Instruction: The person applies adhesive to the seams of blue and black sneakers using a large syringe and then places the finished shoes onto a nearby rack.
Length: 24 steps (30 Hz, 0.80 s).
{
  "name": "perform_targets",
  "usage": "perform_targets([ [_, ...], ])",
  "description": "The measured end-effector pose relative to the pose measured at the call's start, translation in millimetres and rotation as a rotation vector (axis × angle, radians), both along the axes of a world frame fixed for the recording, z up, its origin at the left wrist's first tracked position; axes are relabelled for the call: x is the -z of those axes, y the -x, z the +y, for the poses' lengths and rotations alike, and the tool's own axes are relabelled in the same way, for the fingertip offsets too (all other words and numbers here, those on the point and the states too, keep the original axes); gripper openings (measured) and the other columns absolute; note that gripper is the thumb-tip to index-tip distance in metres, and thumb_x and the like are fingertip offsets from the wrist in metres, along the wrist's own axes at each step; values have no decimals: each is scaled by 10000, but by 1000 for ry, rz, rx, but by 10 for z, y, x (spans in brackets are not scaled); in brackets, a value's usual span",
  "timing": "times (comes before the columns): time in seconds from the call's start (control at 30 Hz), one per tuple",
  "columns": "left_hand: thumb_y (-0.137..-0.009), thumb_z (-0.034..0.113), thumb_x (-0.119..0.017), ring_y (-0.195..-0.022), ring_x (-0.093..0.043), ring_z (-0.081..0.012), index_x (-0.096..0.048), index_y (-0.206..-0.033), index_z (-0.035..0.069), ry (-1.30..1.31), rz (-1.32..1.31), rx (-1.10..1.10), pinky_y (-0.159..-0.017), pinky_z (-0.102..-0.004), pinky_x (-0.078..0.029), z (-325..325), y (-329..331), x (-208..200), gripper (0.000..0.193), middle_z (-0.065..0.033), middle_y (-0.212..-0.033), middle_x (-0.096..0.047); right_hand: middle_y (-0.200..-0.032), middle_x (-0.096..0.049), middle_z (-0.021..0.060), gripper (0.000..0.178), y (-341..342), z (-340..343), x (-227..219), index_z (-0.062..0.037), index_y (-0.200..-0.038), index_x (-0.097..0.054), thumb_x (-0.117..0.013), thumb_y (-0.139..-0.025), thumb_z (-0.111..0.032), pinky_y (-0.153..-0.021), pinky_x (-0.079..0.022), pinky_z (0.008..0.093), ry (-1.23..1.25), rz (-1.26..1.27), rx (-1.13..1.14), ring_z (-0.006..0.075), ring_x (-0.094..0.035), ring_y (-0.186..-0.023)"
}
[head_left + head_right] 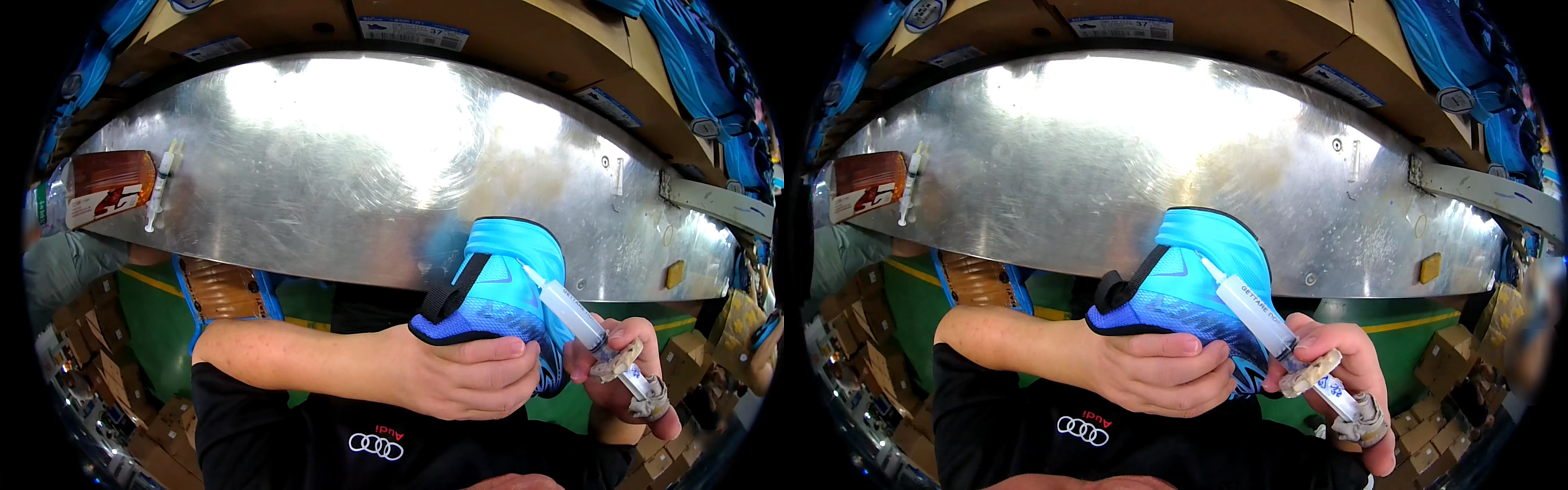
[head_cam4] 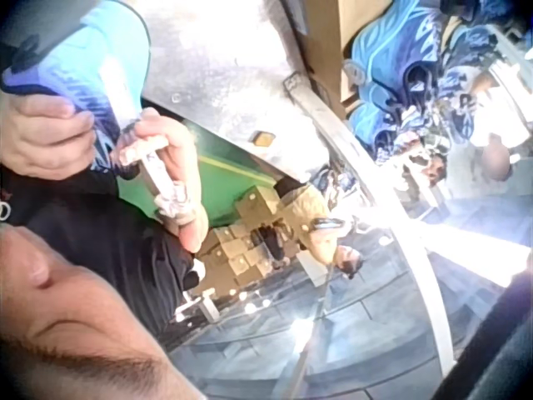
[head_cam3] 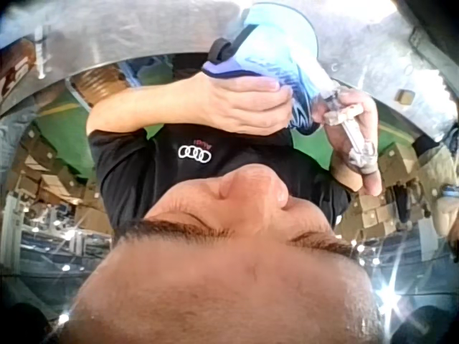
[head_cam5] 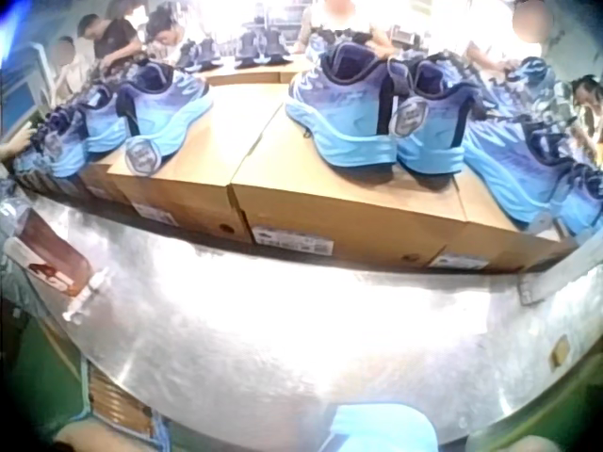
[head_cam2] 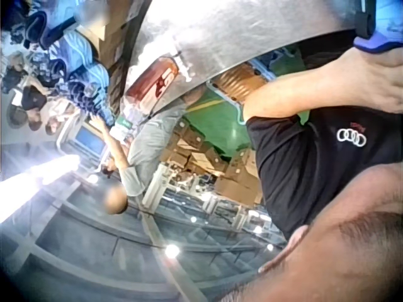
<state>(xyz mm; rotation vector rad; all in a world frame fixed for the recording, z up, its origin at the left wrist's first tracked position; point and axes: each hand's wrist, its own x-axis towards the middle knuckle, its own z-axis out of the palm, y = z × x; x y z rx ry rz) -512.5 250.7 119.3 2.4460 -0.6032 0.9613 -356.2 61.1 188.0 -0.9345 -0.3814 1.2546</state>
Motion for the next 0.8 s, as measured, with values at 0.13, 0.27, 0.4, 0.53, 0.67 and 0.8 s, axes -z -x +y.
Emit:
perform_targets([
  [0.13, -803, 192, -593, -1075, -592, -125, -657, -996, 168, -9, 5, -5, -1061, -353, -340, -6, 4, -6, 205, 28, -1088, -603, -1040, -526, 176, 1147, -13, -29, -40, 39, -1241, -470, -827, -466, -727, -813, -522, 350, 36, -33, 7, 267, -558, -986],
  [0.27, -799, 190, -599, -1084, -586, -131, -659, -1003, 178, -23, 22, 9, -1068, -354, -334, 16, 4, -28, 213, 32, -1097, -599, -1055, -528, 176, 1130, -13, -68, -55, 54, -1245, -458, -828, -498, -709, -827, -524, 355, 0, -50, 2, 259, -536, -1009],
  [0.4, -795, 193, -613, -1098, -577, -135, -658, -1017, 191, -37, 35, -4, -1068, -349, -332, -15, 11, -44, 227, 32, -1102, -599, -1082, -517, 181, 1112, -31, -165, -57, 69, -1250, -444, -825, -533, -691, -851, -494, 350, -42, -82, -25, 257, -536, -1004],
  [0.53, -787, 184, -640, -1107, -562, -125, -659, -1016, 207, -68, 59, -16, -1045, -324, -349, -7, 6, -85, 231, 46, -1108, -601, -1097, -503, 177, 1105, 43, -314, -116, 81, -1264, -418, -827, -564, -669, -880, -460, 338, 13, -55, -2, 252, -544, -1015],
  [0.67, -786, 177, -642, -1092, -565, -132, -661, -1023, 210, -64, 77, -5, -1018, -318, -360, -18, 2, -101, 240, 41, -1106, -606, -1108, -498, 174, 1117, 107, -484, -141, 83, -1287, -382, -826, -581, -660, -889, -450, 319, 26, -46, -7, 244, -551, -1022],
  [0.8, -791, 180, -638, -1084, -570, -139, -663, -1030, 208, -96, 104, -9, -1007, -318, -362, -7, -11, -147, 242, 39, -1102, -608, -1108, -499, 175, 1138, 157, -655, -105, 84, -1293, -369, -825, -572, -670, -893, -446, 305, 26, -42, -4, 237, -554, -1015],
])
